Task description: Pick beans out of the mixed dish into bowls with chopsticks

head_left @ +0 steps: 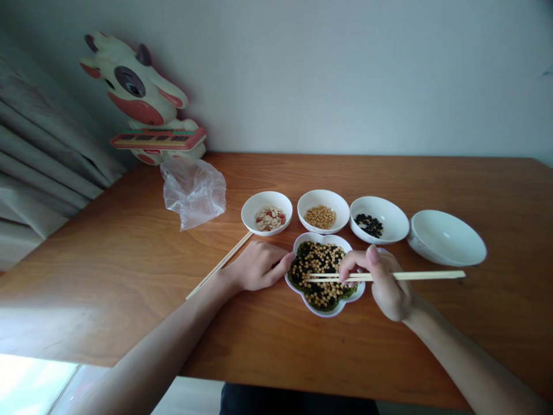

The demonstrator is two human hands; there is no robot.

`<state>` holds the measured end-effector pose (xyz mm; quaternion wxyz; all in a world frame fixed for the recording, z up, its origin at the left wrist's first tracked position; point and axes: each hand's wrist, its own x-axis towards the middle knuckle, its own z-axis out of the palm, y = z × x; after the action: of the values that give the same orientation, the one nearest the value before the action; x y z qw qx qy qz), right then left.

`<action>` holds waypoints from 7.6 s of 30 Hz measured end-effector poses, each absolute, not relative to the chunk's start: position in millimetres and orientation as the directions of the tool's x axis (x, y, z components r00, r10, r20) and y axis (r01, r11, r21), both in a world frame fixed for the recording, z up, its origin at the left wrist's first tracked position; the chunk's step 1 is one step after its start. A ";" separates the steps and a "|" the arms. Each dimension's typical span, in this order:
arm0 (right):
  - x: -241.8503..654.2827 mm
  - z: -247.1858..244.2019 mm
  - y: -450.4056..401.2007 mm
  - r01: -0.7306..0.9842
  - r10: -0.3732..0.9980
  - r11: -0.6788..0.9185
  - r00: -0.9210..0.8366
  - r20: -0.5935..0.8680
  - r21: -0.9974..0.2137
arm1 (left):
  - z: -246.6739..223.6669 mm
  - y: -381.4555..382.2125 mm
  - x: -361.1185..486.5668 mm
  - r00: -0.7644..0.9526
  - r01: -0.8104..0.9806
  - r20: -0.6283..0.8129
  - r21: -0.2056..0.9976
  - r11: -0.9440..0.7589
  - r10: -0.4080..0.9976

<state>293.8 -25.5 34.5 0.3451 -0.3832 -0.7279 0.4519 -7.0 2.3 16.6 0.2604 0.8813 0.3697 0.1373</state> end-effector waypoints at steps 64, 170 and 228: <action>298.3 29.7 -28.5 0.132 0.885 0.378 -0.342 0.316 -0.916 | 16.8 2.8 -7.4 0.705 0.549 0.099 0.551 -0.629 0.702; 295.3 30.6 -24.7 0.217 0.816 0.324 -0.556 0.156 -0.921 | 17.4 1.8 -7.7 0.705 0.555 0.077 0.559 -0.616 0.705; 286.3 27.1 -29.4 0.090 0.783 0.470 -0.502 0.368 -0.878 | 16.0 2.3 -8.1 0.700 0.565 0.095 0.533 -0.630 0.708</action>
<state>286.3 -29.4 27.1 0.4068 -0.2891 -0.7547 0.4259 -8.1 2.3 16.0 0.2391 0.8904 0.3573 0.1493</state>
